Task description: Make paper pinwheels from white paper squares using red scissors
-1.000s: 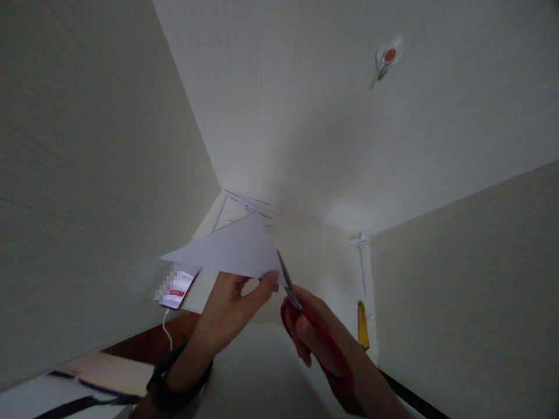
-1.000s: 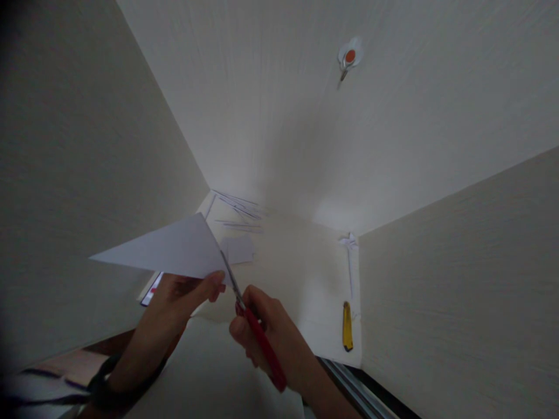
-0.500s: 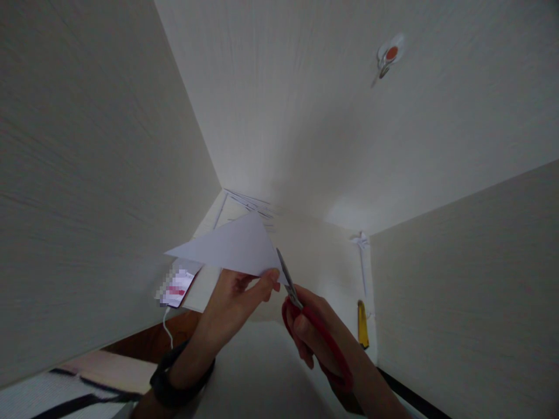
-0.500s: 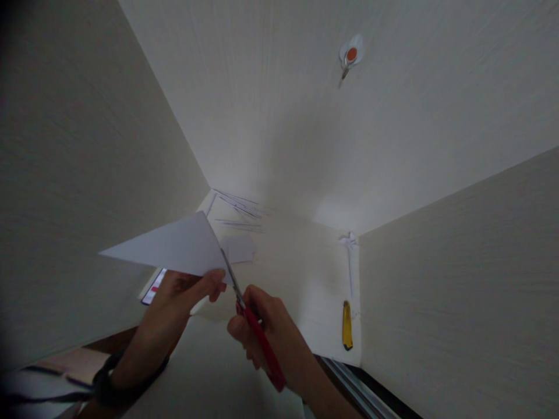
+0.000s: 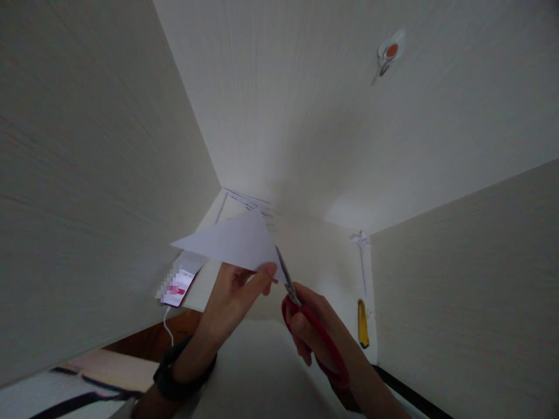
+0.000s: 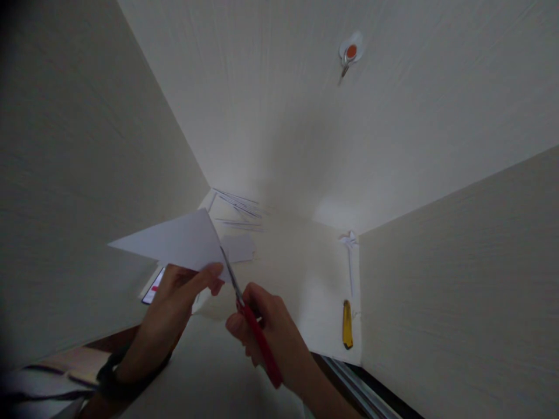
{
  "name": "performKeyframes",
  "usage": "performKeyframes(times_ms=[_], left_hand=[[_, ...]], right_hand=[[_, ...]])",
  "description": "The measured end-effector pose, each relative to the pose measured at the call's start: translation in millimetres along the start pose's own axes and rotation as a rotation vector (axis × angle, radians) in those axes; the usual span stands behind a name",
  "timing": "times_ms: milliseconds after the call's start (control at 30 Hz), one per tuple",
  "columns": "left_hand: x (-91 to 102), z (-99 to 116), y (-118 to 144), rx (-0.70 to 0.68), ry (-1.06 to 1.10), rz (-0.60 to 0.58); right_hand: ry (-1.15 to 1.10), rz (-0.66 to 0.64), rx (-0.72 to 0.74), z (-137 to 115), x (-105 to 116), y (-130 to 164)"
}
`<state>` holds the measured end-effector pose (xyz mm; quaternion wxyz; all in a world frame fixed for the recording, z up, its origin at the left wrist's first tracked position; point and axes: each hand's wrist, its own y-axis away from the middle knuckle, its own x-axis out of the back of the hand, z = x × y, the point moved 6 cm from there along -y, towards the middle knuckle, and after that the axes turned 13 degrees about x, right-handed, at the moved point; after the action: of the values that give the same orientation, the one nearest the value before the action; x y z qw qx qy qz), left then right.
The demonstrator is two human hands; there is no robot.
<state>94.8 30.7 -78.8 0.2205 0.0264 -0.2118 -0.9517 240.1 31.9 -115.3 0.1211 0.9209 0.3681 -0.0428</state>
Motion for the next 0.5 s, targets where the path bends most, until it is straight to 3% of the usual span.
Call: performKeyframes(times_ms=[500], left_hand=[[-8.9,2.0,2.7,0.026,0.078,-0.144]], right_hand=[[0.002,-0.039,0.094,-6.4,-1.9,-4.1]])
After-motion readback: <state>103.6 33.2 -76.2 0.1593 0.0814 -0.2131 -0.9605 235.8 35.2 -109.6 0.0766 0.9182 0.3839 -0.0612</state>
